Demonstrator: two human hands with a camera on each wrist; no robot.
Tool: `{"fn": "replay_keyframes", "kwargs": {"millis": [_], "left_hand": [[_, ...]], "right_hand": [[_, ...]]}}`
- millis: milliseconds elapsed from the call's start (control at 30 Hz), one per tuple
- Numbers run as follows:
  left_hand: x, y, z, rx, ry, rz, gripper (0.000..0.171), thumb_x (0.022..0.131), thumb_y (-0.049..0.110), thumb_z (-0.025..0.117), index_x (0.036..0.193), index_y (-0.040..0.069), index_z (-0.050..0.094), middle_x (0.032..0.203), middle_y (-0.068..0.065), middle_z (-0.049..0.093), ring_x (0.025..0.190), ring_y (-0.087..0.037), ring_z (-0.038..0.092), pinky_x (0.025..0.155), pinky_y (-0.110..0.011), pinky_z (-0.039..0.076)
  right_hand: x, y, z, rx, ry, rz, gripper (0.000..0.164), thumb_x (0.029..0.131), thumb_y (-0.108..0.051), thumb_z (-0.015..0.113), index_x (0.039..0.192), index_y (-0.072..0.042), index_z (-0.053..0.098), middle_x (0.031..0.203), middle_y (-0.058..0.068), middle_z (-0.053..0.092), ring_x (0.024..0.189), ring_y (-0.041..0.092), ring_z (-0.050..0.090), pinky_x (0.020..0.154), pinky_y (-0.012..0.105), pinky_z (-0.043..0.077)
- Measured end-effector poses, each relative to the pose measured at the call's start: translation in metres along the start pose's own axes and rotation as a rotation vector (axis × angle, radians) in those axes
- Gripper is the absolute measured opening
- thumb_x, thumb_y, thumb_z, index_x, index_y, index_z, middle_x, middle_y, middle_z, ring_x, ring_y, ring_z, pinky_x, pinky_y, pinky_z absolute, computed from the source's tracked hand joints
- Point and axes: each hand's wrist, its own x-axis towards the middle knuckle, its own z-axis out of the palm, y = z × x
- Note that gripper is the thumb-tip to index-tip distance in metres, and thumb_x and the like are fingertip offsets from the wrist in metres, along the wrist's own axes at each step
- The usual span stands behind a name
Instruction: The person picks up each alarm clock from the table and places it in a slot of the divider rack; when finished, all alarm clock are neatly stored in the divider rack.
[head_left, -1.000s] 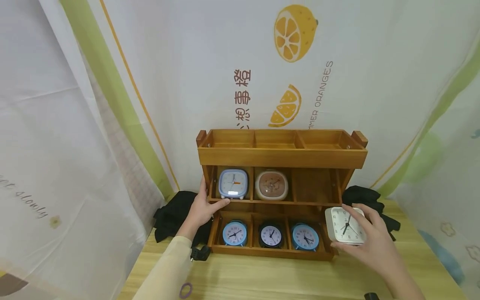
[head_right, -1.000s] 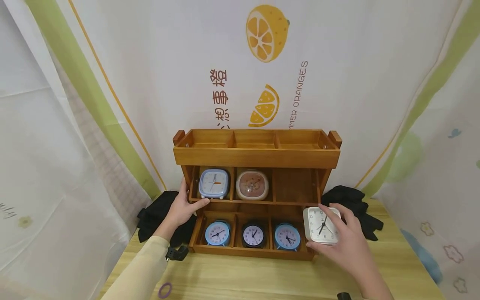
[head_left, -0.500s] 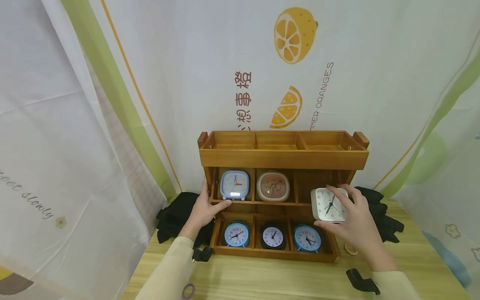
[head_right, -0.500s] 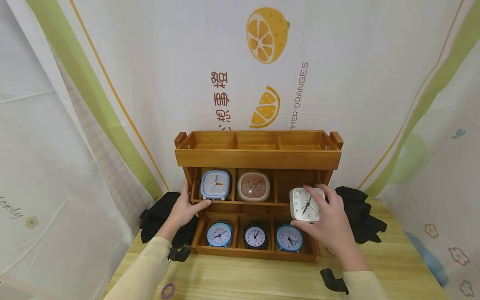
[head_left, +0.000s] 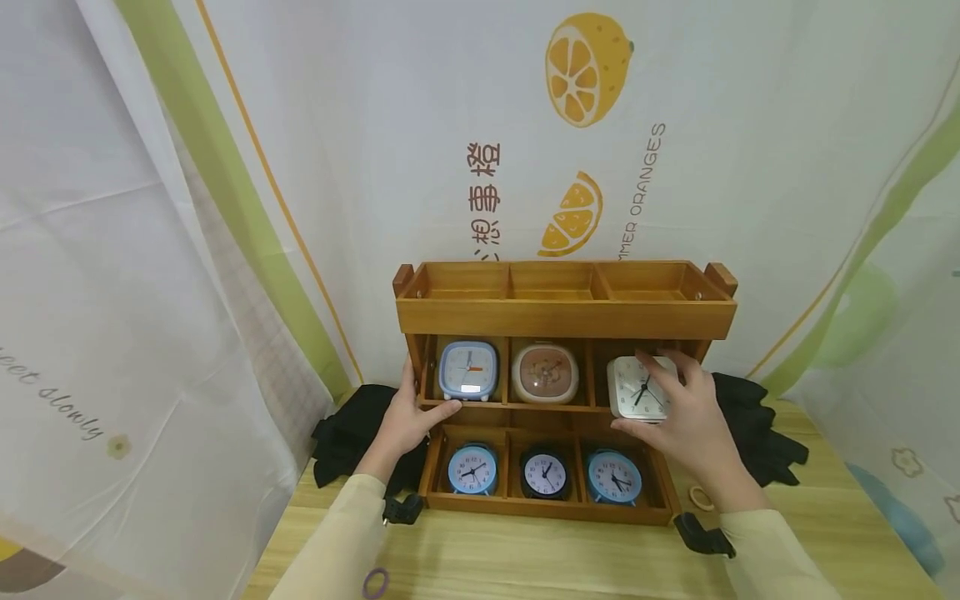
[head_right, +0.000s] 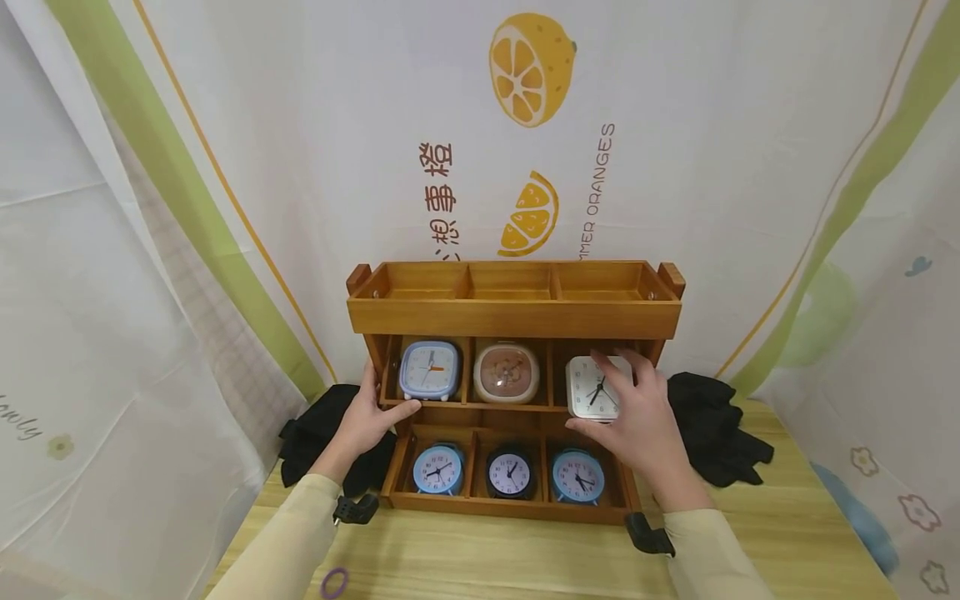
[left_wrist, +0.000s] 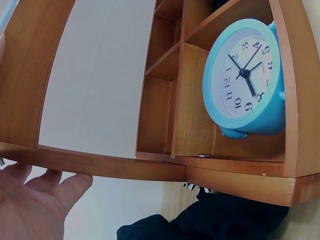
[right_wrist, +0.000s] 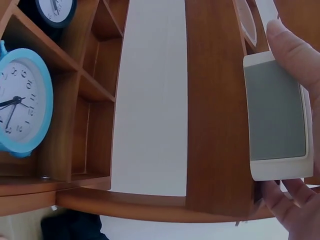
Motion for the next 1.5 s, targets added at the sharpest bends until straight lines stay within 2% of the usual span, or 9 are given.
{"fn": "replay_keyframes", "kwargs": {"millis": [167, 433, 833, 1000, 1267, 1500], "left_hand": [[0.0, -0.002, -0.001, 0.003, -0.011, -0.007, 0.125, 0.087, 0.053, 0.082, 0.168, 0.032, -0.011, 0.173, -0.013, 0.018, 0.154, -0.041, 0.027, 0.118, -0.065, 0.03], [-0.002, -0.001, -0.003, 0.008, -0.013, -0.016, 0.126, 0.087, 0.053, 0.082, 0.167, 0.032, -0.012, 0.174, -0.011, 0.015, 0.156, -0.04, 0.024, 0.12, -0.064, 0.028], [-0.004, 0.0, -0.003, 0.007, -0.018, -0.03, 0.126, 0.087, 0.053, 0.083, 0.167, 0.031, -0.012, 0.174, -0.011, 0.016, 0.156, -0.039, 0.025, 0.119, -0.063, 0.03], [-0.003, 0.001, -0.003, 0.005, -0.012, -0.027, 0.126, 0.087, 0.053, 0.083, 0.167, 0.032, -0.012, 0.174, -0.011, 0.016, 0.156, -0.04, 0.025, 0.119, -0.063, 0.029], [-0.001, 0.0, 0.001, 0.003, -0.013, -0.015, 0.126, 0.087, 0.053, 0.083, 0.167, 0.033, -0.012, 0.173, -0.012, 0.017, 0.155, -0.041, 0.026, 0.119, -0.065, 0.029], [0.0, 0.0, -0.001, 0.012, -0.018, -0.011, 0.125, 0.087, 0.054, 0.082, 0.167, 0.035, -0.012, 0.173, -0.011, 0.016, 0.155, -0.041, 0.026, 0.119, -0.065, 0.029]], "right_hand": [[0.008, -0.002, 0.001, 0.009, 0.006, -0.022, 0.107, 0.049, -0.031, 0.107, 0.143, -0.004, 0.061, 0.147, 0.033, 0.042, 0.132, 0.056, 0.041, 0.101, 0.076, 0.034], [0.018, -0.008, 0.005, 0.0, -0.015, 0.04, 0.106, 0.053, -0.034, 0.107, 0.143, -0.002, 0.061, 0.151, 0.032, 0.04, 0.135, 0.057, 0.038, 0.101, 0.076, 0.038], [0.023, -0.006, 0.02, -0.029, -0.124, 0.152, 0.107, 0.064, -0.04, 0.102, 0.15, 0.0, 0.054, 0.156, 0.031, 0.033, 0.135, 0.059, 0.037, 0.1, 0.077, 0.039], [0.023, -0.005, 0.022, -0.033, -0.144, 0.133, 0.106, 0.068, -0.038, 0.1, 0.152, 0.002, 0.05, 0.156, 0.034, 0.032, 0.137, 0.058, 0.035, 0.103, 0.077, 0.036], [0.019, -0.003, 0.021, -0.015, -0.156, 0.095, 0.084, 0.082, -0.025, 0.092, 0.149, 0.004, 0.05, 0.151, 0.038, 0.033, 0.137, 0.06, 0.035, 0.105, 0.075, 0.036], [0.005, -0.006, 0.018, 0.003, -0.143, 0.04, 0.083, 0.081, -0.028, 0.093, 0.148, 0.0, 0.053, 0.159, 0.036, 0.027, 0.141, 0.062, 0.029, 0.102, 0.078, 0.037]]}}
